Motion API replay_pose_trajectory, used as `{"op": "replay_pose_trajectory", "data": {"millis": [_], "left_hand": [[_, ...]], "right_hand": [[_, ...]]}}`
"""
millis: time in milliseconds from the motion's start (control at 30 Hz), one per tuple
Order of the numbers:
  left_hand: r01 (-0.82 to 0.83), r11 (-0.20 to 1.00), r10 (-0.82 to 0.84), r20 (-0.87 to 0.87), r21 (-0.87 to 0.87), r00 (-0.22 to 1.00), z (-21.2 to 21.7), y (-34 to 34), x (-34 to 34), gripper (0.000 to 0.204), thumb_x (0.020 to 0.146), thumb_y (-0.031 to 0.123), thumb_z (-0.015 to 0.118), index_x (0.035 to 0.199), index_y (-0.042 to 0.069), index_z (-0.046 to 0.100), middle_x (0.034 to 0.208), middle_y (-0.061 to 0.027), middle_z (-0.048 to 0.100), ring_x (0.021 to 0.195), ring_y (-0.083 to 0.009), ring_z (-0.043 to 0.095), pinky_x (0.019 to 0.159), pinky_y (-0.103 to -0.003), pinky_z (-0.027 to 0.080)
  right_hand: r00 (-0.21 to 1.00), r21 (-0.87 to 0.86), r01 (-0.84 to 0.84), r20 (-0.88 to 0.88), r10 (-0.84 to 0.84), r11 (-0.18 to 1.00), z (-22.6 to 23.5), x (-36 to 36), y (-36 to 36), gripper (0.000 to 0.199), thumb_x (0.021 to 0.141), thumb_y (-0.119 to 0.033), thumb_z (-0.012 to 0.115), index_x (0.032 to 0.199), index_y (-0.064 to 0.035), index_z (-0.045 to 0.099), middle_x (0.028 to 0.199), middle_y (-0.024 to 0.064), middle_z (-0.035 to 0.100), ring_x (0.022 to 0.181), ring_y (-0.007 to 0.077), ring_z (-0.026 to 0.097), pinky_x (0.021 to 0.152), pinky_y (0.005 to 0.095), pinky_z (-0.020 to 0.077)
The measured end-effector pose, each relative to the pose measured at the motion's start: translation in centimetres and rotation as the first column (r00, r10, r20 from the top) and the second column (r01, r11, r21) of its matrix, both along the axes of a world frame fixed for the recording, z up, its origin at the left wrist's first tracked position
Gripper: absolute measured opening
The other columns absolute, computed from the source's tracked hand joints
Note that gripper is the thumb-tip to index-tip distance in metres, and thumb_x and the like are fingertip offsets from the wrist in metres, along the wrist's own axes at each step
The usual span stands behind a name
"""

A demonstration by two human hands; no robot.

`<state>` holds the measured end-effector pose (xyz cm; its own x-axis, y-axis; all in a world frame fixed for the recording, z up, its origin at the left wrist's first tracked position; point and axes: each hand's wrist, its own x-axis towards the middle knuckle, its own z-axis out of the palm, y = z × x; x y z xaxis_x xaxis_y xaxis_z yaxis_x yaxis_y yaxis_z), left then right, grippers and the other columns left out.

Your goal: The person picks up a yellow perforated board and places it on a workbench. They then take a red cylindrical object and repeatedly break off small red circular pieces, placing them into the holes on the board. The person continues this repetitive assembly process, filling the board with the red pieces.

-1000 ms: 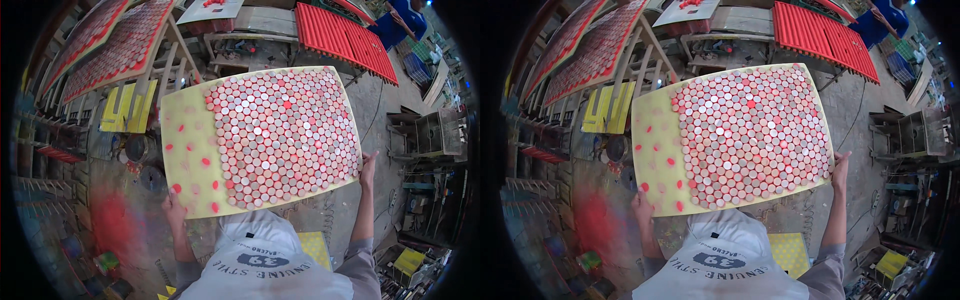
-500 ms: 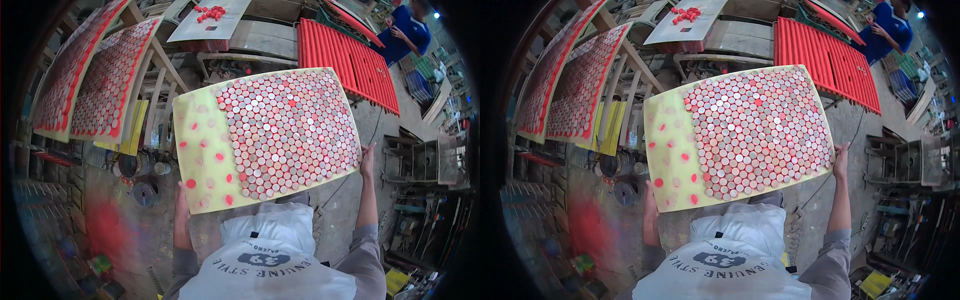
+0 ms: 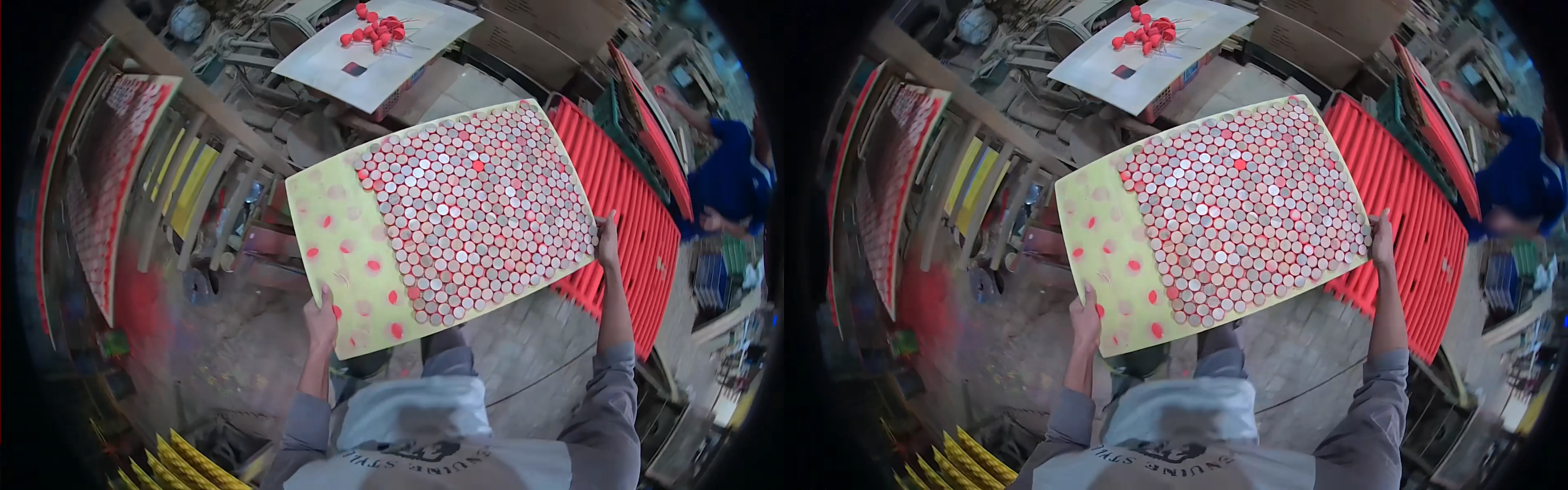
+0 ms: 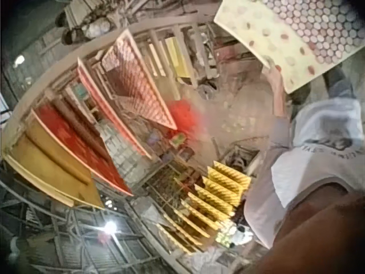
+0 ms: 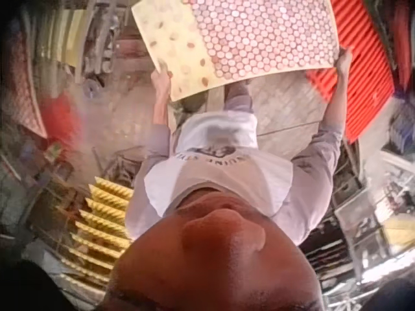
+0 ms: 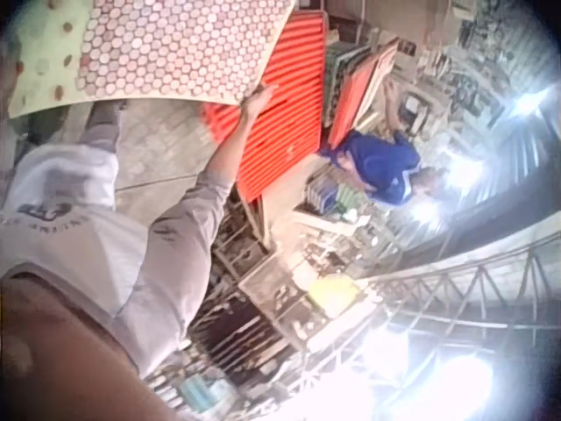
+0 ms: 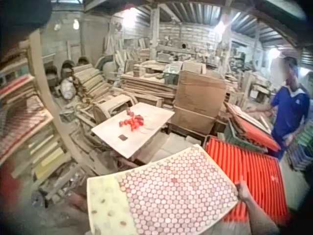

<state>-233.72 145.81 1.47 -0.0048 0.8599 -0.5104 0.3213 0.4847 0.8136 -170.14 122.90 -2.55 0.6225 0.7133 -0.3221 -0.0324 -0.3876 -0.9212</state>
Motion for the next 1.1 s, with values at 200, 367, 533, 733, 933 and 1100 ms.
{"op": "replay_pose_trajectory", "data": {"millis": [200, 367, 533, 733, 933, 1100], "left_hand": [[0.009, 0.999, -0.007, -0.026, 0.048, 1.000, -0.1, 0.2, 1.3, 0.040, 0.100, 0.027, 0.062, 0.118, -0.009, 0.064, 0.103, -0.0099, 0.071, 0.089, -0.0144, 0.063, 0.079, -0.032, 0.051], [0.000, 0.999, 0.000, 0.007, 0.053, 1.000, 1.5, -3.5, -0.6, 0.042, 0.098, 0.030, 0.065, 0.114, -0.009, 0.066, 0.098, -0.0095, 0.071, 0.084, -0.0140, 0.063, 0.076, -0.032, 0.051], [0.069, 0.996, -0.067, -0.027, 0.050, 0.997, 1.6, -3.9, -3.3, 0.046, 0.100, 0.034, 0.061, 0.117, -0.009, 0.063, 0.102, -0.0100, 0.069, 0.084, -0.0154, 0.062, 0.073, -0.033, 0.052], [0.061, 0.997, -0.063, 0.044, 0.055, 0.997, 1.5, -4.8, -6.3, 0.046, 0.100, 0.034, 0.061, 0.117, -0.009, 0.063, 0.102, -0.0104, 0.069, 0.084, -0.0155, 0.062, 0.073, -0.033, 0.052], [0.044, 0.996, -0.050, 0.068, 0.083, 0.996, 1.0, -4.1, -7.9, 0.047, 0.100, 0.035, 0.062, 0.113, -0.010, 0.064, 0.100, -0.0121, 0.069, 0.083, -0.0156, 0.062, 0.073, -0.034, 0.052], [0.065, 0.997, -0.062, 0.093, -0.032, 0.994, 0.0, -2.1, -8.5, 0.043, 0.101, 0.030, 0.059, 0.119, -0.009, 0.063, 0.108, -0.0146, 0.070, 0.091, -0.0192, 0.064, 0.081, -0.035, 0.051]], "right_hand": [[0.994, 0.005, 0.079, -0.070, -0.078, 0.997, 2.0, 0.2, 1.3, 0.093, 0.099, -0.072, 0.018, 0.099, 0.0047, 0.071, 0.079, 0.0045, 0.070, 0.062, 0.0113, 0.062, 0.062, 0.0250, 0.0488], [0.992, -0.077, 0.117, 0.049, -0.113, 0.990, 4.4, -2.7, -1.5, 0.093, 0.098, -0.073, 0.019, 0.095, 0.0031, 0.072, 0.076, 0.0021, 0.067, 0.066, 0.0102, 0.058, 0.067, 0.0252, 0.0461], [0.971, -0.154, 0.173, 0.190, -0.143, 0.973, 6.8, -6.0, -1.1, 0.092, 0.099, -0.072, 0.020, 0.092, 0.0031, 0.073, 0.077, 0.0032, 0.066, 0.071, 0.0118, 0.057, 0.074, 0.0271, 0.0447], [0.923, -0.083, 0.276, 0.302, -0.240, 0.958, 5.3, -9.4, -1.5, 0.085, 0.099, -0.072, 0.022, 0.081, -0.0037, 0.069, 0.054, -0.0054, 0.044, 0.044, 0.0061, 0.034, 0.043, 0.0254, 0.0260], [0.934, -0.262, 0.283, 0.292, -0.204, 0.922, 5.3, -10.3, -0.6, 0.092, 0.097, -0.075, 0.020, 0.093, 0.0031, 0.069, 0.080, 0.0082, 0.058, 0.076, 0.0188, 0.048, 0.074, 0.0340, 0.0371], [0.920, -0.367, 0.294, 0.360, -0.157, 0.882, 5.4, -10.8, 1.0, 0.100, 0.094, -0.078, 0.019, 0.104, 0.0081, 0.069, 0.096, 0.0182, 0.066, 0.094, 0.0281, 0.056, 0.093, 0.0388, 0.0408]]}}
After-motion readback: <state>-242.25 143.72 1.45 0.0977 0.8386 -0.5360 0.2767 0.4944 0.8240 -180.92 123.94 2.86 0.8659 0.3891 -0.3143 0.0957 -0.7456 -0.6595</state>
